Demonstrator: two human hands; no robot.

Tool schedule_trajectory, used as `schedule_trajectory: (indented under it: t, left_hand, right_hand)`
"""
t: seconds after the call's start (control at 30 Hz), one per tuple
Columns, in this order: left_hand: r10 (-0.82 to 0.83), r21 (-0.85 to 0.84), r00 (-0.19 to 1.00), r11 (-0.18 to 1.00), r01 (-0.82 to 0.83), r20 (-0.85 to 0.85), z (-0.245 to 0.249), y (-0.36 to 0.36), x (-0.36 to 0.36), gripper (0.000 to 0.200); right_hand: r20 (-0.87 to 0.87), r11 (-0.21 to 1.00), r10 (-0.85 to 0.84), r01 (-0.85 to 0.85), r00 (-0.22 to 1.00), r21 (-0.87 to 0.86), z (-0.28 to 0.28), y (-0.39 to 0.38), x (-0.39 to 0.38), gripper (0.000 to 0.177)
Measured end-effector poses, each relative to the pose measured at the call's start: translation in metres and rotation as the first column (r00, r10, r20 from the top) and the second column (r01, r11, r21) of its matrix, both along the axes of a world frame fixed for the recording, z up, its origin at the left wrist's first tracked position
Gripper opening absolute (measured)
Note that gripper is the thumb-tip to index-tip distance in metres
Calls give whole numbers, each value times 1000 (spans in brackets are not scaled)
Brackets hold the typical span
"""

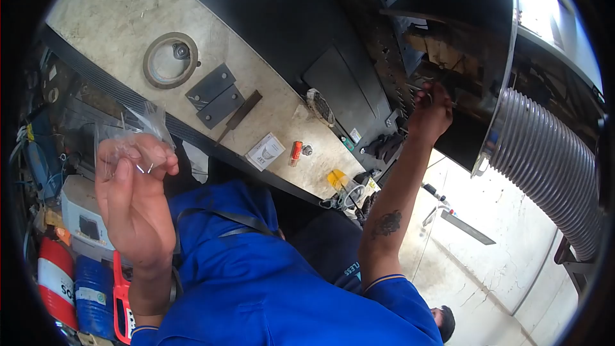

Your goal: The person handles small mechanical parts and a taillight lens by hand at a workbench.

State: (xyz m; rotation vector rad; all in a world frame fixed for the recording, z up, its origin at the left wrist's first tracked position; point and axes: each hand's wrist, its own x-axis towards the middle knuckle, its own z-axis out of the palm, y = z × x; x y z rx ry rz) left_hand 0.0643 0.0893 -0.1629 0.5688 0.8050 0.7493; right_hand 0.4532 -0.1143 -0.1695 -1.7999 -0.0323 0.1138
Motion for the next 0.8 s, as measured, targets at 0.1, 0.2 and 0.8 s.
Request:
schedule_trajectory:
  t: [0.1, 0.2, 0.8]
  left_hand:
    - [-2, 17, 1000, 1000, 2, 9, 0, 3, -3, 11]
    - [0, 24, 1000, 1000, 0, 13, 1, 5, -4, 11]
    - [-1, 7, 1000, 1000, 1, 22, -1, 12, -4, 14]
  right_hand:
    - [-1, 998, -66, 66, 998, -15, 3, 6, 2, 16]
    - [40, 996, -82, 84, 996, -31, 6, 8, 2, 15]
    - [194, 886, 234, -127, 953, -446, 27, -19, 31, 14]
